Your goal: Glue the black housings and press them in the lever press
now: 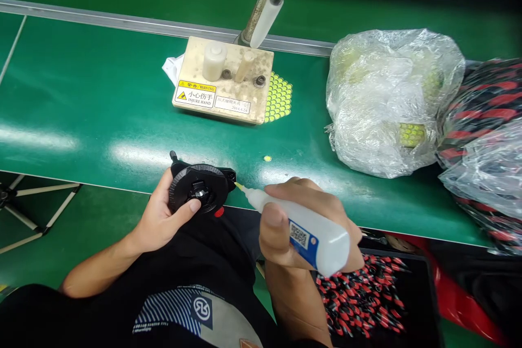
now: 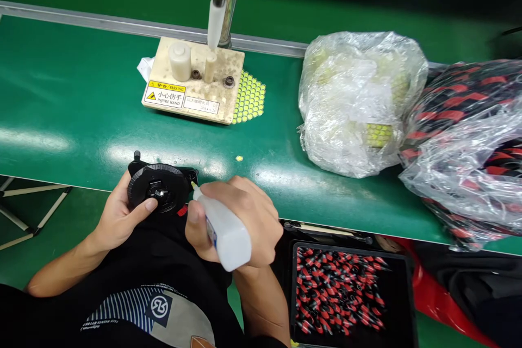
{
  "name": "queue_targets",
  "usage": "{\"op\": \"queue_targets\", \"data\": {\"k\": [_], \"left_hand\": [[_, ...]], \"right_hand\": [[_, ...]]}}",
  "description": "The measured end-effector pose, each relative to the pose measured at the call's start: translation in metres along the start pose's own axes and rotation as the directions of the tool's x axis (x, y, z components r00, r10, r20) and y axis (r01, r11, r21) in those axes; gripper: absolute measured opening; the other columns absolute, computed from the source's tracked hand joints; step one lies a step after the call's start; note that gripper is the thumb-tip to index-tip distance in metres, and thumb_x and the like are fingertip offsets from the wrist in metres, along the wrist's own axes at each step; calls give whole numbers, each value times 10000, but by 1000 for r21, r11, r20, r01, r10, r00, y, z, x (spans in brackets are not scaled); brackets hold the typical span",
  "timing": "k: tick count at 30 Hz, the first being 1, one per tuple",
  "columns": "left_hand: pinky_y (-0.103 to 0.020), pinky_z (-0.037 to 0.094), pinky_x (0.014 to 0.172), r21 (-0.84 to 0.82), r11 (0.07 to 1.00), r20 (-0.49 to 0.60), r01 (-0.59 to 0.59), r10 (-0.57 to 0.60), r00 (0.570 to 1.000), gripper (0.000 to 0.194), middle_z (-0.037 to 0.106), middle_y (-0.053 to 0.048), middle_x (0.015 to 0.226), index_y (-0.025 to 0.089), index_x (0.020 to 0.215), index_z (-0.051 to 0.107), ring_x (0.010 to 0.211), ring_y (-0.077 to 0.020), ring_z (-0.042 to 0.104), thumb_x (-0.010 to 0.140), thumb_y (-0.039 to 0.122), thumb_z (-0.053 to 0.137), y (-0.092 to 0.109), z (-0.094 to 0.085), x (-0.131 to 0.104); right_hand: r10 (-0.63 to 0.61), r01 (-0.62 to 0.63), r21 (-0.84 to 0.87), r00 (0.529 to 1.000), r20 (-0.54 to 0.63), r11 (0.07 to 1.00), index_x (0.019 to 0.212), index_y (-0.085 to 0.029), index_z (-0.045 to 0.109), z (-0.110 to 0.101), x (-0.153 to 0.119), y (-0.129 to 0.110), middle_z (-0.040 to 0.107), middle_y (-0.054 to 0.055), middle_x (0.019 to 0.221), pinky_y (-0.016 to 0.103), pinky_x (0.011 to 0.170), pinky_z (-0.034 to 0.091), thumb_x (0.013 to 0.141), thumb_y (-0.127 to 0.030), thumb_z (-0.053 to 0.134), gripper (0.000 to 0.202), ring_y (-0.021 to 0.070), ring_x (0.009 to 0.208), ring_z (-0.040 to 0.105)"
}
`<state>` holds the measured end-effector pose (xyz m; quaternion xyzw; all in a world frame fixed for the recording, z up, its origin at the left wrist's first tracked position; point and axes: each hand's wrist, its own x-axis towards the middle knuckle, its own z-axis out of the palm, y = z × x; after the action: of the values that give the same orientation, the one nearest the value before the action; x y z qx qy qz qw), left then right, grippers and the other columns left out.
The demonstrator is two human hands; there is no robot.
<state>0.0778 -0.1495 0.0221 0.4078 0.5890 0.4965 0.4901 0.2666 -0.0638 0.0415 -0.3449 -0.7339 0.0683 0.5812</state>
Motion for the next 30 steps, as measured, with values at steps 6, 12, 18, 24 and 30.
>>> {"op": "queue_targets", "data": {"k": [6, 12, 18, 24, 30], "left_hand": [[-342, 628, 932, -124, 990, 36, 65, -61, 997, 473, 761, -94, 1201, 196, 1322, 667, 1078, -252, 731, 929, 417, 813, -10, -2, 4], [-267, 613, 514, -419, 830, 193, 369, -316, 929, 506, 760, -90, 1073, 202, 1283, 649, 723, -188, 716, 878, 418, 862, -10, -12, 27], [-268, 643, 525, -229, 827, 372, 514, -414, 831, 574, 766, -125, 1097, 176, 1339, 646, 818, -229, 762, 855, 375, 883, 7, -32, 80], [-279, 634, 540, -33, 884, 580, 466, -363, 729, 618, 768, -133, 1063, 152, 1342, 631, 782, -223, 745, 850, 414, 897, 15, -26, 130], [-283, 659, 745, 35, 919, 628, 394, -327, 707, 722, 749, -152, 1265, 175, 1467, 571, 971, -231, 751, 877, 456, 878, 9, -29, 138]], "right_hand": [[75, -12, 187, 940, -334, 982, 900, -188, 728, -1, -2, 23, 580, -42, 644, 255, 384, 336, 963, -354, 689, 182, 95, 468, 505], [821, -627, 666, 570, 39, 404, 943, -223, 771, -41, -35, 81, 618, -27, 695, 216, 455, 450, 764, -553, 846, 383, 123, 576, 599], [864, -753, 424, 450, -225, 503, 981, -188, 777, -63, -54, 108, 801, 46, 901, 277, 721, 580, 605, -373, 983, 466, 179, 846, 752], [724, -712, 164, 629, -282, 683, 1028, -170, 723, -57, -58, 120, 825, 104, 968, 335, 783, 601, 797, -432, 880, 383, 217, 896, 792], [628, -675, -93, 721, -293, 732, 1388, -196, 587, -53, -71, 109, 721, 147, 1299, 467, 1015, 577, 824, -467, 869, 687, 283, 1207, 711]]}}
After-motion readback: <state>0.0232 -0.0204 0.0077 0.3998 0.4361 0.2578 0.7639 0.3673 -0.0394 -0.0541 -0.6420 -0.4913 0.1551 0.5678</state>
